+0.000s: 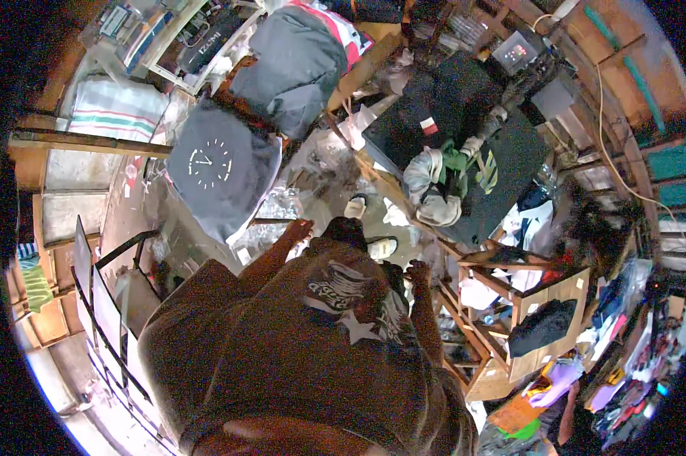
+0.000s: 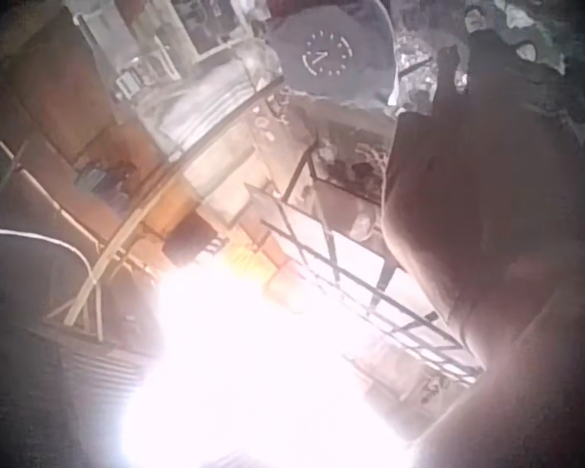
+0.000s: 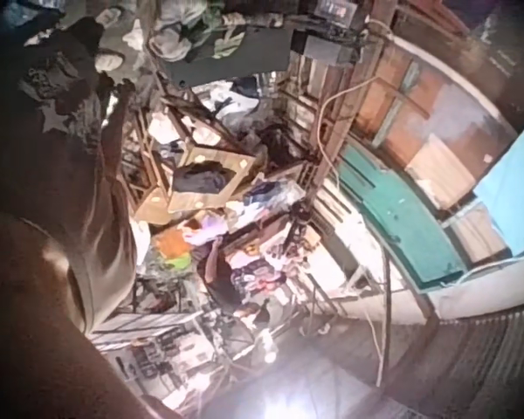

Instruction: Printing designs on t-shirts using a heat press machine.

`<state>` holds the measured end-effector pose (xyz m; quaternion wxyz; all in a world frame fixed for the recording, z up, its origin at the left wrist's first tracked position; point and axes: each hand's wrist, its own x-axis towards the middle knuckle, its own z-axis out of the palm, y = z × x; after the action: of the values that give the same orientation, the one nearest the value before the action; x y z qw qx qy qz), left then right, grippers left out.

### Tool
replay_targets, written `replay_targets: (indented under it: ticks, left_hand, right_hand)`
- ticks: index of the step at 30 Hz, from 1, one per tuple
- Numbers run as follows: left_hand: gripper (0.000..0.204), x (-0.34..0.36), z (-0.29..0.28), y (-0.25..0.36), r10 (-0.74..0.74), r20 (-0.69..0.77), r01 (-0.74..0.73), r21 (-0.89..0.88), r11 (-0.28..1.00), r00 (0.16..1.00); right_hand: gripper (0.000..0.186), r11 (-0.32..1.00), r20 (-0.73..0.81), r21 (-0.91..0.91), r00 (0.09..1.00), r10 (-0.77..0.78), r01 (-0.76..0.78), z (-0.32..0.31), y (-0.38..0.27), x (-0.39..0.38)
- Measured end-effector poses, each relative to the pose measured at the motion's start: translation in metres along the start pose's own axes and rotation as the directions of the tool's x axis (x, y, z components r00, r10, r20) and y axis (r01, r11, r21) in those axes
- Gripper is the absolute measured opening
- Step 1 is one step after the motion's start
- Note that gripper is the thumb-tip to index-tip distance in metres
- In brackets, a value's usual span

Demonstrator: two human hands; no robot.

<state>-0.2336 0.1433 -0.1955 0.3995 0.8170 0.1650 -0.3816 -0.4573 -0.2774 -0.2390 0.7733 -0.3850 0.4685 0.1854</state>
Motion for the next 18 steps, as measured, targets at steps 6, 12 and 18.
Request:
replay_targets:
  ticks: [6, 12, 18]
  left_hand:
    - [0.047, 0.003, -0.027, 0.043, 0.046, 0.013, -0.044, -0.130, 0.991, 0.999]
    - [0.047, 0.094, -0.073, -0.060, -0.015, 0.286, 0.077, -0.206, 0.976, 0.958]
    - [0.023, 0.157, -0.093, -0.006, 0.138, 0.875, 0.456, -0.370, 0.810, 0.465]
  right_hand:
    - [0.055, 0.687, 0.725, 0.555, 0.677, -0.123, -0.469, -0.070, 0.028, 0.074]
    - [0.061, 0.990, 0.005, 0.125, 0.998, -0.067, 0.066, 0.030, -0.026, 0.034]
    - [0.032, 0.947, -0.109, 0.285, 0.986, -0.125, 0.151, 0.069, -0.044, -0.007]
